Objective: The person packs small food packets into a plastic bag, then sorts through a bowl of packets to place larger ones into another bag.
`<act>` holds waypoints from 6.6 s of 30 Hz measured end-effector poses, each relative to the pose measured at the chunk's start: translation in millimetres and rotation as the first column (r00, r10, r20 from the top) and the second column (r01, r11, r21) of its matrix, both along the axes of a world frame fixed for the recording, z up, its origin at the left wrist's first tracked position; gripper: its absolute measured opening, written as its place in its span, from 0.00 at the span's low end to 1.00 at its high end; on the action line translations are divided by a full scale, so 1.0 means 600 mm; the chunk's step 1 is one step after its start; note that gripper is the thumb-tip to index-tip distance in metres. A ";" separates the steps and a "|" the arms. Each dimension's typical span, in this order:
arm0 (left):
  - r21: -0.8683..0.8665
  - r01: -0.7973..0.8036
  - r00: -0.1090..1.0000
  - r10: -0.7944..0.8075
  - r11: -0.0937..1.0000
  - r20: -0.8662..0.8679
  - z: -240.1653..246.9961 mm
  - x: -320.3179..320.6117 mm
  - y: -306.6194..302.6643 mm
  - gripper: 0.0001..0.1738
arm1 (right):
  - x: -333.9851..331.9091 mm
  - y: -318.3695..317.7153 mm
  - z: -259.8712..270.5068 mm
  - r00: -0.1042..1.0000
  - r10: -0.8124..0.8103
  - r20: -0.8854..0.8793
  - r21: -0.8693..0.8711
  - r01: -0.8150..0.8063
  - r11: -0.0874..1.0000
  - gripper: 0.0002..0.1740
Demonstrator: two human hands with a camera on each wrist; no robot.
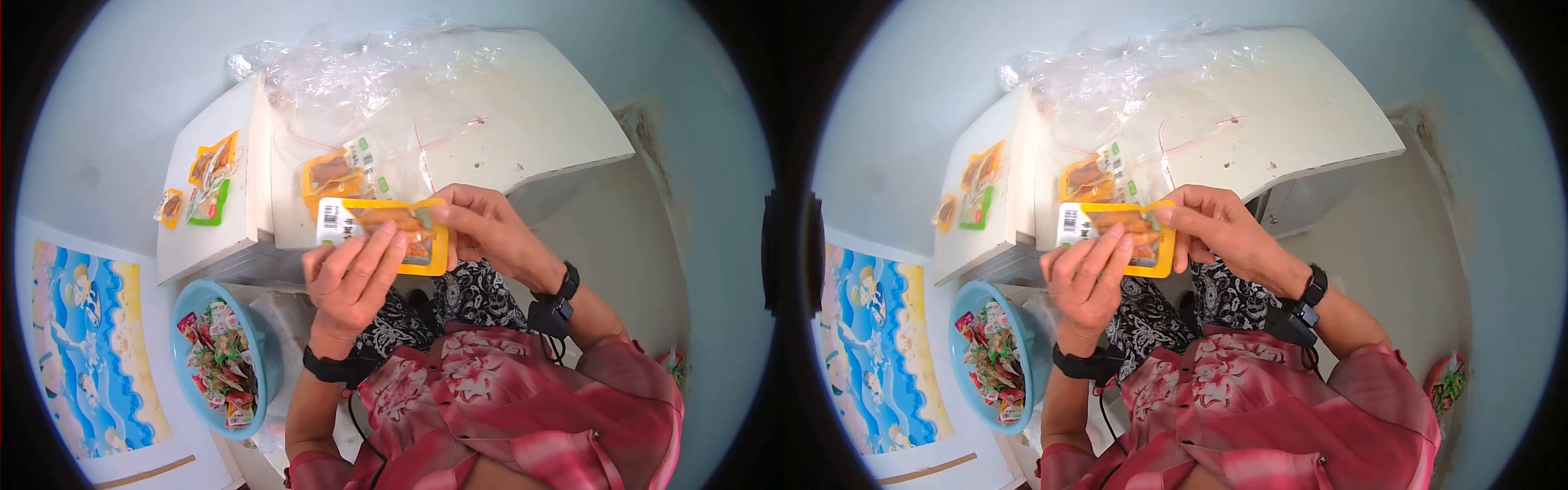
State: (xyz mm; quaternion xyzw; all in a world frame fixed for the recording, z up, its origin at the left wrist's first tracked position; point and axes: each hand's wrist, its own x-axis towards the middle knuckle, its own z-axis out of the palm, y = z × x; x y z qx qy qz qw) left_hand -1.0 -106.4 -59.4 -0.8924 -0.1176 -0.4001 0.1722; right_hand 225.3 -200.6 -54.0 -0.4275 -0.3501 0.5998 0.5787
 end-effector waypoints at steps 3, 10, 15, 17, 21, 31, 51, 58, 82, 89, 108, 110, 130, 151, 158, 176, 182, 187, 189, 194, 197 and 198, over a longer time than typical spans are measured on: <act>-0.058 0.049 0.999 -0.050 0.997 -0.010 -0.014 0.024 -0.012 0.17 | 0.004 -0.010 -0.017 0.993 -0.108 0.046 -0.025 0.110 0.994 0.12; -0.088 0.108 0.987 -0.096 0.990 0.126 -0.023 0.082 -0.004 0.18 | 0.063 -0.038 -0.035 0.861 -0.466 0.205 0.164 0.439 0.883 0.09; -0.319 -0.078 0.978 0.135 0.945 0.160 -0.013 0.102 0.009 0.22 | 0.138 -0.038 -0.044 0.716 -0.650 0.254 0.261 0.596 0.759 0.08; -0.369 -0.125 0.965 0.199 0.921 0.170 -0.011 0.110 0.018 0.21 | 0.153 -0.032 -0.050 0.680 -0.654 0.332 0.257 0.601 0.756 0.08; -0.430 -0.159 0.936 0.275 0.889 0.221 -0.020 0.100 0.040 0.19 | 0.173 -0.011 -0.069 0.692 -0.586 0.421 0.194 0.562 0.804 0.08; -0.478 -0.169 0.964 0.246 0.862 0.102 -0.022 0.128 0.028 0.17 | 0.140 0.056 -0.066 0.786 -0.395 0.475 0.227 0.324 0.918 0.08; -0.916 0.400 0.916 -0.027 0.028 0.399 -0.015 0.141 -0.043 0.14 | 0.070 -0.066 -0.063 0.879 -0.458 0.134 0.148 0.439 0.886 0.11; -0.976 0.049 0.896 -0.441 0.211 -0.051 0.007 0.098 -0.020 0.20 | 0.114 -0.071 -0.016 0.863 -0.101 0.495 0.122 0.046 0.991 0.15; -0.533 -0.207 0.951 0.296 0.820 0.086 -0.045 0.180 0.036 0.06 | 0.109 0.044 -0.084 0.930 -0.344 0.127 0.094 0.334 0.938 0.12; -0.522 -0.153 0.960 0.251 0.839 0.122 -0.017 0.189 0.015 0.06 | 0.098 0.088 -0.032 0.978 -0.059 0.199 -0.032 0.067 0.997 0.12; -0.645 -0.101 0.864 0.388 0.757 0.320 -0.064 0.032 0.056 0.21 | 0.086 0.158 -0.031 0.863 0.249 0.440 -0.191 -0.181 0.965 0.10; -0.766 -0.011 0.815 0.449 0.643 0.366 -0.090 -0.004 0.077 0.26 | 0.085 0.152 -0.035 0.837 0.207 0.507 -0.161 -0.144 0.976 0.10; -0.867 0.154 0.871 0.349 0.475 0.346 -0.116 -0.033 0.114 0.36 | 0.023 0.199 -0.078 0.604 -0.148 0.783 0.187 -0.002 0.982 0.10; -0.319 -0.788 0.603 0.763 0.526 -0.233 0.106 -0.126 0.367 0.26 | 0.068 0.120 -0.105 0.867 -0.396 0.303 0.260 0.324 0.910 0.05; -0.113 -0.886 0.463 0.842 0.450 -0.275 0.097 -0.166 0.422 0.13 | 0.069 0.120 -0.102 0.875 -0.406 0.265 0.251 0.344 0.905 0.06; -0.515 0.547 0.832 -0.359 0.659 0.423 0.079 -0.003 0.072 0.18 | 0.038 0.059 0.007 0.991 -0.087 0.098 0.229 0.063 0.971 0.22; -0.571 0.581 0.814 -0.427 0.580 0.394 0.045 0.023 0.062 0.20 | 0.039 0.037 -0.009 0.991 0.020 0.131 0.170 -0.043 0.985 0.13; -0.757 0.631 0.750 0.116 0.169 0.651 0.000 0.041 0.016 0.36 | 0.026 0.027 -0.027 0.987 -0.150 -0.064 0.211 0.160 0.964 0.11; -0.686 0.702 0.712 0.161 -0.191 0.683 -0.006 0.036 0.002 0.42 | 0.011 0.021 -0.030 0.960 -0.261 -0.102 0.232 0.278 0.932 0.11; -0.700 0.694 0.720 0.140 -0.167 0.680 -0.014 0.097 -0.053 0.31 | -0.021 0.002 -0.039 0.898 -0.410 -0.159 0.243 0.438 0.865 0.10; -0.824 0.552 0.834 0.107 -0.133 0.541 -0.016 0.089 -0.042 0.22 | -0.020 -0.008 -0.081 0.955 -0.297 -0.022 0.294 0.290 0.911 0.16; -0.857 0.494 0.869 0.063 -0.146 0.490 -0.013 0.081 -0.033 0.19 | -0.009 -0.017 -0.070 0.935 -0.335 0.115 0.287 0.291 0.913 0.18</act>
